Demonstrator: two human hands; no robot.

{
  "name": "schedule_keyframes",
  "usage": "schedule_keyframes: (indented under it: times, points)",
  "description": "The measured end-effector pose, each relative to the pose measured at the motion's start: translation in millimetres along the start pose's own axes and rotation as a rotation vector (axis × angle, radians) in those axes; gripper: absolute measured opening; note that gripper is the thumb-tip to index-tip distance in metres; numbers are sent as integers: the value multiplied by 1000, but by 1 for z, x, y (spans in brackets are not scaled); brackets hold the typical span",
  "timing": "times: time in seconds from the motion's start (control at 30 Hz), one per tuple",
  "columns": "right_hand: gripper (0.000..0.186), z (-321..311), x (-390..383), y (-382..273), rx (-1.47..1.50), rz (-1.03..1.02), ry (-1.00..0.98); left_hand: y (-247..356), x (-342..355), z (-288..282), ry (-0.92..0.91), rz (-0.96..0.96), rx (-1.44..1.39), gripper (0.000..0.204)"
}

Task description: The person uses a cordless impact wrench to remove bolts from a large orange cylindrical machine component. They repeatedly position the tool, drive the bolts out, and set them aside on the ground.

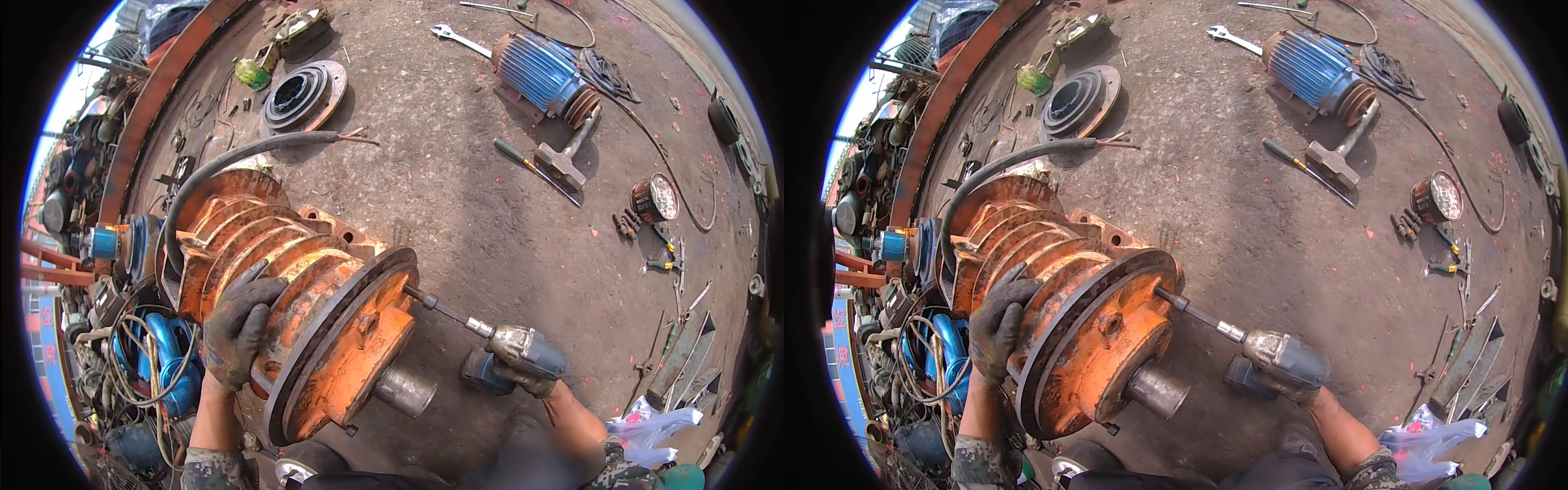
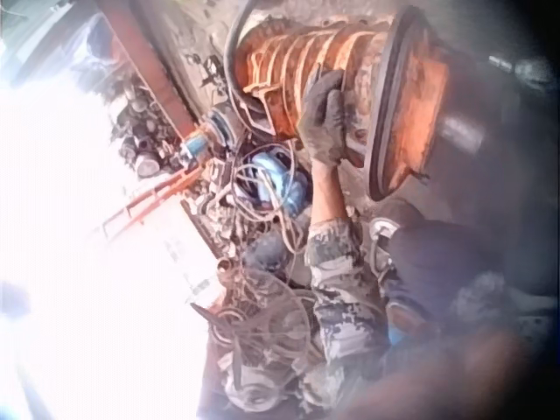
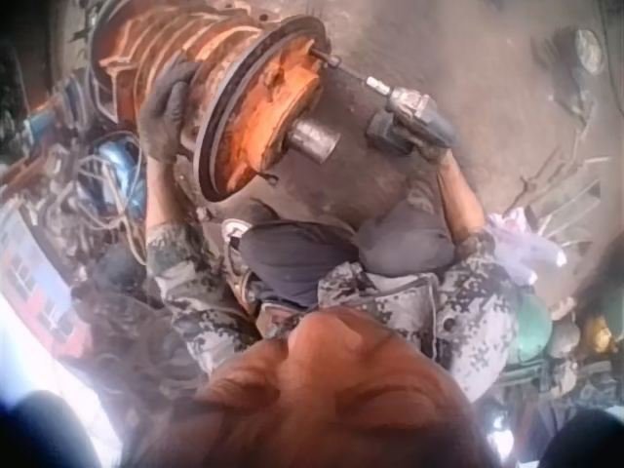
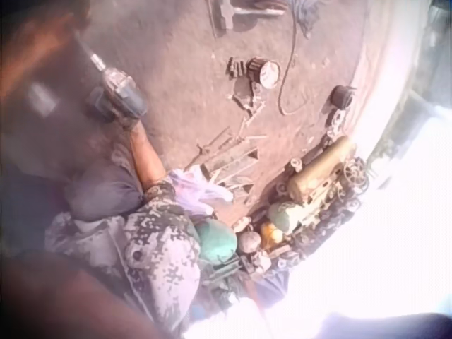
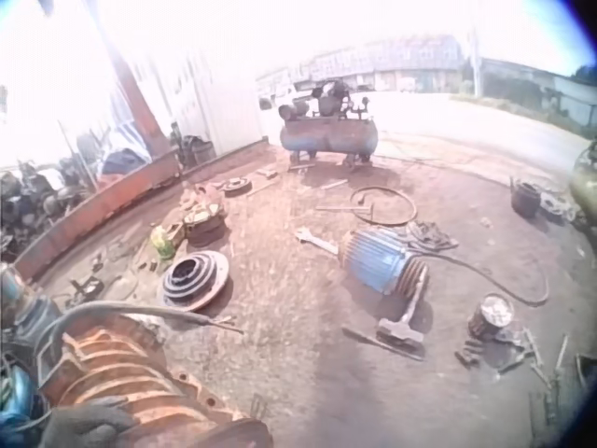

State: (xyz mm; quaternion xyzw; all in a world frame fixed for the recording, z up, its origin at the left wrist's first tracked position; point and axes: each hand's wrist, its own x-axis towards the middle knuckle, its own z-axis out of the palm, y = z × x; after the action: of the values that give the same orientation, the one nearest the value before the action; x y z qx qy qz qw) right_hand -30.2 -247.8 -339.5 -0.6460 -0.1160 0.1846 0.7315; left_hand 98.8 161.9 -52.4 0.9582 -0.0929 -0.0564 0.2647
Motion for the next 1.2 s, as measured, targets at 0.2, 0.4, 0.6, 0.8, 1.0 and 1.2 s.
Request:
schedule_keyframes:
  times: [0.2, 0.4, 0.6, 0.8, 1.0, 1.2]
  points:
    - [43, -12, -5, -11, -99, -27, 42, 31, -41, 2, 580, -111, -20, 60]
    - [36, 0, -17, -40, -13, 215, 97, 126, -140, 95, -273, 257, -477, 33]
    - [38, 11, -82, -32, 10, 292, -160, 118, -186, 153, -288, -610, -1161, 63]
    - [43, 66, -88, -20, -330, 310, -673, 96, -209, 169, -265, -877, -1399, 55]
    - [51, 76, -105, -2, -375, 295, -778, 59, -251, 261, -115, -1023, -1317, 54]
    - [71, 120, -73, -72, -715, -180, -659, 64, -244, 251, -28, -1121, -1488, 46]
